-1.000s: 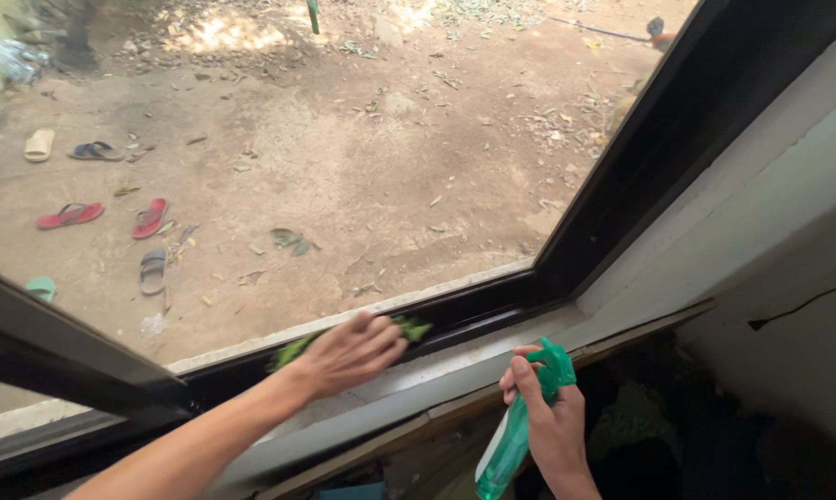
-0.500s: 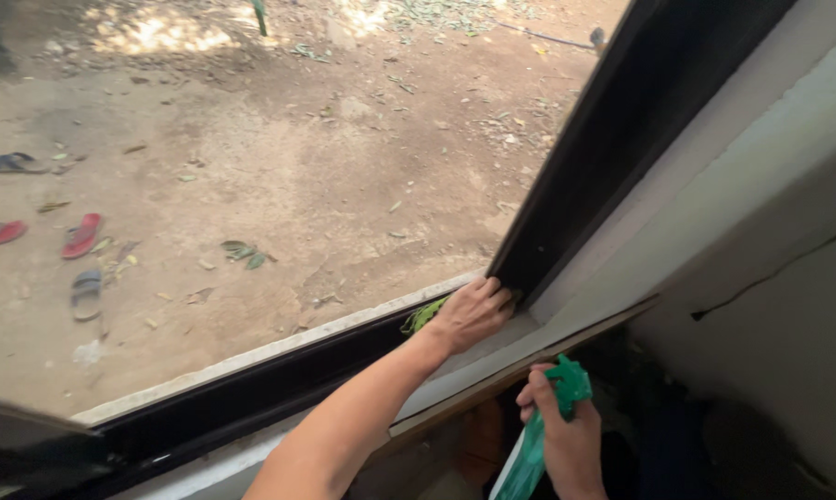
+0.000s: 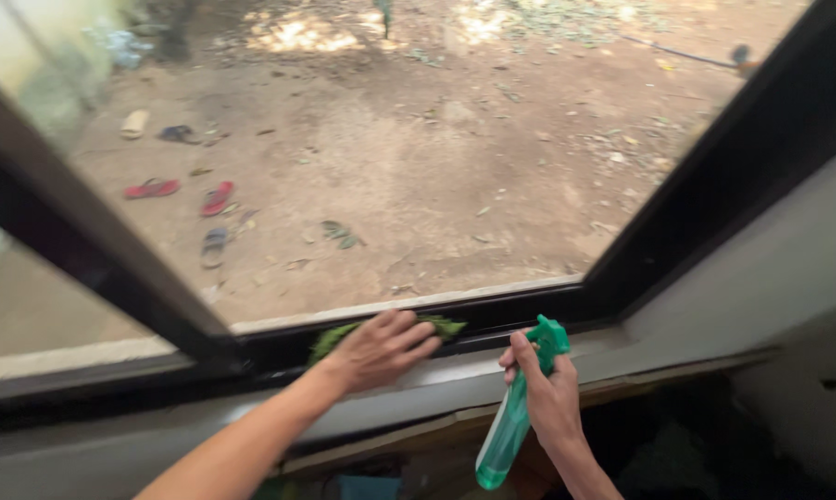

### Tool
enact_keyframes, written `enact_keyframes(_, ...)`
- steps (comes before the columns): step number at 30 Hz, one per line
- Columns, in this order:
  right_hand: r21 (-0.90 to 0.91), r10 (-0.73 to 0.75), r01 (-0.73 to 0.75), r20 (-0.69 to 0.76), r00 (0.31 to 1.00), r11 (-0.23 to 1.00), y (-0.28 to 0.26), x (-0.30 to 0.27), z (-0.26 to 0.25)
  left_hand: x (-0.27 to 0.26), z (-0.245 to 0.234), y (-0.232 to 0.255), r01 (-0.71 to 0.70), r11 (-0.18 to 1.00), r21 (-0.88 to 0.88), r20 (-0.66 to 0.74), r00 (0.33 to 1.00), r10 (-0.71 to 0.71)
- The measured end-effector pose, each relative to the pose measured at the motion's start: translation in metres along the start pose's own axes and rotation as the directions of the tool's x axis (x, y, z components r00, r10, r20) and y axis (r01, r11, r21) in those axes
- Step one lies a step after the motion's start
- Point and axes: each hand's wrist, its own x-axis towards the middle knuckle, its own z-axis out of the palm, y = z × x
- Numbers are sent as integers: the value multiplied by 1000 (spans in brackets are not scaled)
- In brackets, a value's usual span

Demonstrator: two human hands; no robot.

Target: The person cleans the glass pane of a window by spraying liquid from a bottle onto the surface and wiping it down with a green cloth.

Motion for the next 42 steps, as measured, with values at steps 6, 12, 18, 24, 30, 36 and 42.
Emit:
enact_keyframes(6, -71, 10, -1, 125, 992, 997, 3, 4, 37, -73, -48, -7, 161, 986, -52, 120, 981, -154)
enact_keyframes(12, -112, 34, -10, 214, 976, 994, 7, 6, 69, -78, -63, -7, 273, 959, -82, 277, 930, -241)
enact_keyframes(18, -112, 30, 4, 297, 954, 994, 9, 12, 90, -86, -110, 8, 517, 845, -136, -36, 850, -526)
enact_keyframes(24, -184, 16, 89, 502, 865, 979, 3, 0, 133, -135, -179, 36, 897, 401, -186, -574, 231, -785)
enact_keyframes(30, -226, 119, 75, 735, 668, 971, 9, -29, 200, -243, -110, 4, 499, 124, -858, -442, -593, -673)
enact_keyframes(36, -207, 128, 97, 843, 522, 973, 21, -44, 258, -287, -46, -2, 924, -122, -363, -714, -359, -602)
enact_keyframes(42, -390, 192, 218, 776, 601, 895, 20, -61, 300, -263, -73, 4, 581, -96, -808, -406, -668, -623)
